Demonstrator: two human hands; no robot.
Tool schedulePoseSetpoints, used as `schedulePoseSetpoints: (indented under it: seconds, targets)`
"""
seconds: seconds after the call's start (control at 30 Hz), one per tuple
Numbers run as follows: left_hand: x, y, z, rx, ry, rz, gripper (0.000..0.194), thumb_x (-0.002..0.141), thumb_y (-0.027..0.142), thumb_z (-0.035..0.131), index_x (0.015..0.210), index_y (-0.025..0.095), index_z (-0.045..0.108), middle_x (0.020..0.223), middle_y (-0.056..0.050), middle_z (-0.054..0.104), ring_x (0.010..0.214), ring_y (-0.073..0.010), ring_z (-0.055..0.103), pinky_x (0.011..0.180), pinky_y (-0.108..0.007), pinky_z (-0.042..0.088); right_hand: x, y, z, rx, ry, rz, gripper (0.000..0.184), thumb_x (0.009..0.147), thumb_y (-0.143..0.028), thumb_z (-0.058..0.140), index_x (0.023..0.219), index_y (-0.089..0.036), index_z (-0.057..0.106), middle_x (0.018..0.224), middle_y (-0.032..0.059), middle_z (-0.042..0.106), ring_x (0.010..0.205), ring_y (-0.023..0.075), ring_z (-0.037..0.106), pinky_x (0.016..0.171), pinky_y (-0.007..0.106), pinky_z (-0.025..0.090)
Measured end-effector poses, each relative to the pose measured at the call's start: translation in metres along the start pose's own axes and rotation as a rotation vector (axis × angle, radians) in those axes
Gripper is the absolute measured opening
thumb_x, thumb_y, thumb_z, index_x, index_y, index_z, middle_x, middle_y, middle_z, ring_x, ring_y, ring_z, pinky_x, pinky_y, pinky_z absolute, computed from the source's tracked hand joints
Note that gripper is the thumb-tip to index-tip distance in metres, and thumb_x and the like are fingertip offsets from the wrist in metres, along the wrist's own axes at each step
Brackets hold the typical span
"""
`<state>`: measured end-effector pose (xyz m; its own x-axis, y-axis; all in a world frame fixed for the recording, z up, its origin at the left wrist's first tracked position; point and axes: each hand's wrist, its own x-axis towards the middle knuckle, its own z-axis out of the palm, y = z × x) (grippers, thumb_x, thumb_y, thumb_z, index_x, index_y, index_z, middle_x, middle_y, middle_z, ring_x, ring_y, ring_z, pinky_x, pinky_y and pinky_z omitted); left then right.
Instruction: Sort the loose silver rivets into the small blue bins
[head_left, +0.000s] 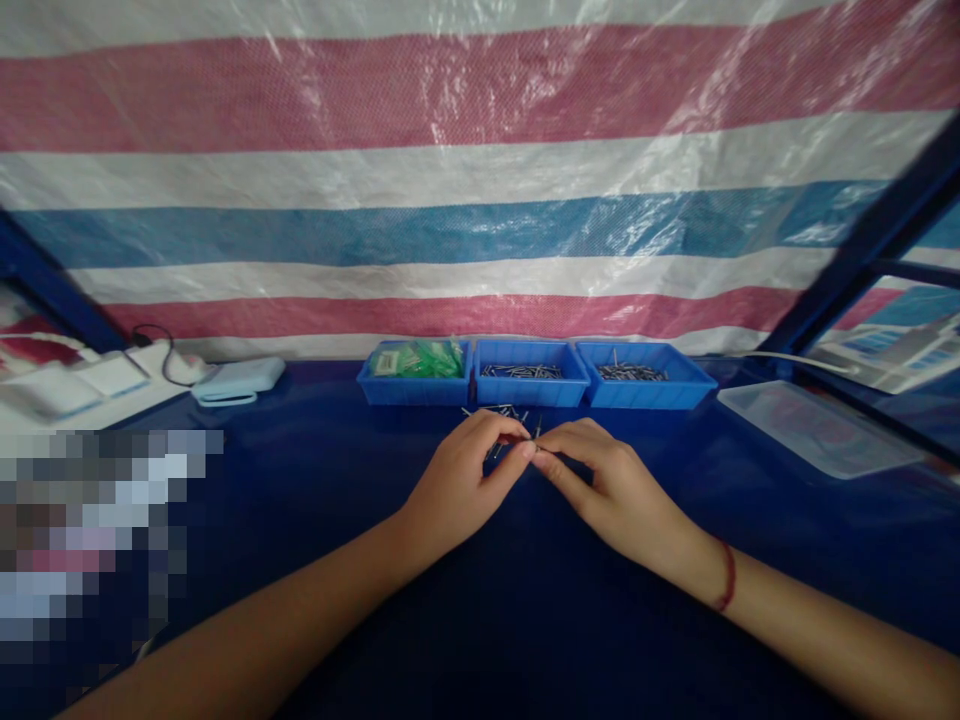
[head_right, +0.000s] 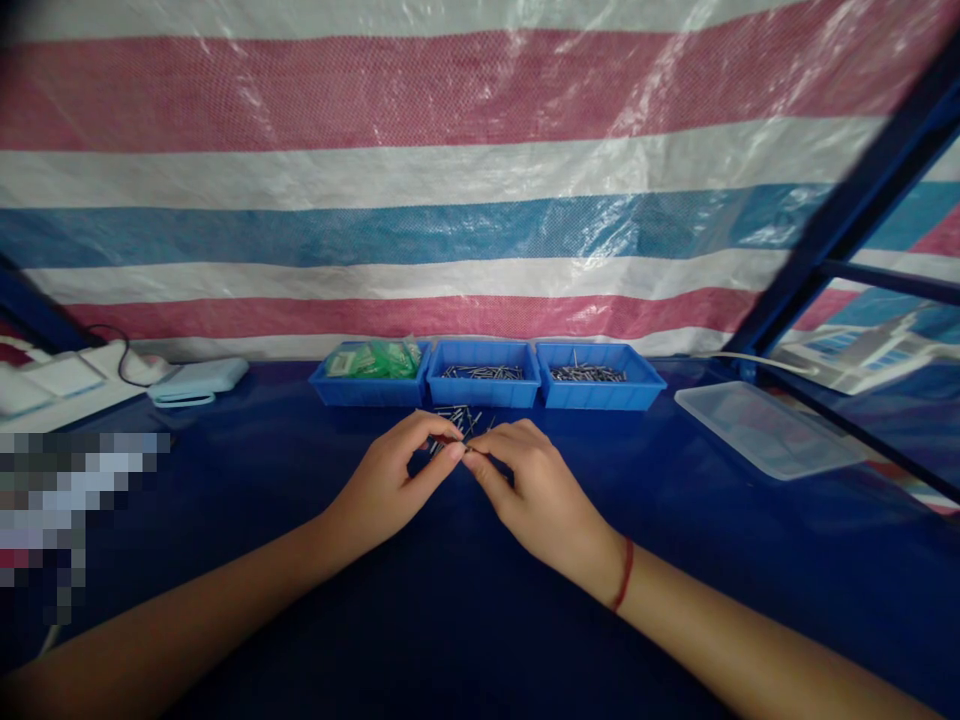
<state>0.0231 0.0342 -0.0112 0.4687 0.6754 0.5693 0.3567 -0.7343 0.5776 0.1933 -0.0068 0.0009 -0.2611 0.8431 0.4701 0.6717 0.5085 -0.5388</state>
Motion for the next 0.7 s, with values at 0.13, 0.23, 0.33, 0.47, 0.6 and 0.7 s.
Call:
schedulePoseSetpoints:
  seconds: [0.13,0.23,0.33,0.47,0.6,0.7]
  targets:
    - [0.0001,0.0017,-0.0018,-0.027,-0.002,0.007,0.005,0.087,0.02,0.051,0.088,0.019,0.057,0.085,-0.001,0.061,0.08,-0.013,0.058,0.075,-0.026,0.046,0.0006,0.0002,0.0005,-0.019,-0.016,-0.016,0.016,0.088,-0.026,0.051,0.083,-0.022,0.065,0.084,0.0029,0.069,0.081,0.0184,0.06,0.076,0.035,0.046]
    - [0.0001,0.001,-0.0022,-0.035,0.004,-0.003,0.007,0.087,0.02,0.051,0.086,0.019,0.057,0.084,-0.001,0.061,0.079,-0.0131,0.058,0.073,-0.026,0.046,0.001,-0.0009,0.0001,-0.023,-0.012,-0.032,0.016,0.088,-0.025,0.051,0.08,-0.022,0.065,0.084,0.0035,0.069,0.08,0.0188,0.061,0.074,0.036,0.046]
    - [-0.0001,-0.0001,-0.0019,-0.043,0.008,-0.021,0.008,0.088,0.022,0.05,0.086,0.019,0.057,0.084,-0.001,0.061,0.079,-0.0132,0.058,0.073,-0.026,0.047,0.0013,-0.001,-0.0005,-0.031,-0.004,-0.027,0.015,0.086,-0.023,0.052,0.079,-0.022,0.065,0.083,0.0032,0.07,0.079,0.0186,0.061,0.075,0.036,0.047]
    - [-0.0005,-0.0002,-0.002,-0.053,0.004,-0.016,0.008,0.089,0.021,0.049,0.087,0.02,0.057,0.086,-0.001,0.061,0.08,-0.0131,0.058,0.074,-0.026,0.046,0.0019,0.0004,-0.0008,-0.038,0.01,-0.01,0.015,0.085,-0.021,0.052,0.077,-0.022,0.065,0.081,0.0032,0.07,0.078,0.0191,0.061,0.073,0.037,0.047]
    - [0.0002,0.001,-0.0025,-0.054,0.01,-0.012,0.008,0.088,0.019,0.05,0.087,0.019,0.057,0.086,-0.001,0.06,0.08,-0.0125,0.057,0.074,-0.025,0.046,0.002,0.0014,-0.0003,-0.015,0.04,-0.006,0.011,0.083,-0.02,0.055,0.077,-0.022,0.064,0.08,0.0028,0.069,0.077,0.0189,0.061,0.073,0.037,0.048]
    - [0.0007,0.0014,-0.0023,-0.053,0.02,-0.013,0.007,0.087,0.017,0.05,0.087,0.019,0.057,0.085,-0.001,0.06,0.079,-0.0123,0.057,0.073,-0.025,0.046,0.0019,0.0023,-0.0005,-0.018,0.072,0.008,0.008,0.082,-0.02,0.056,0.078,-0.022,0.063,0.08,0.0028,0.069,0.077,0.0186,0.061,0.072,0.036,0.048]
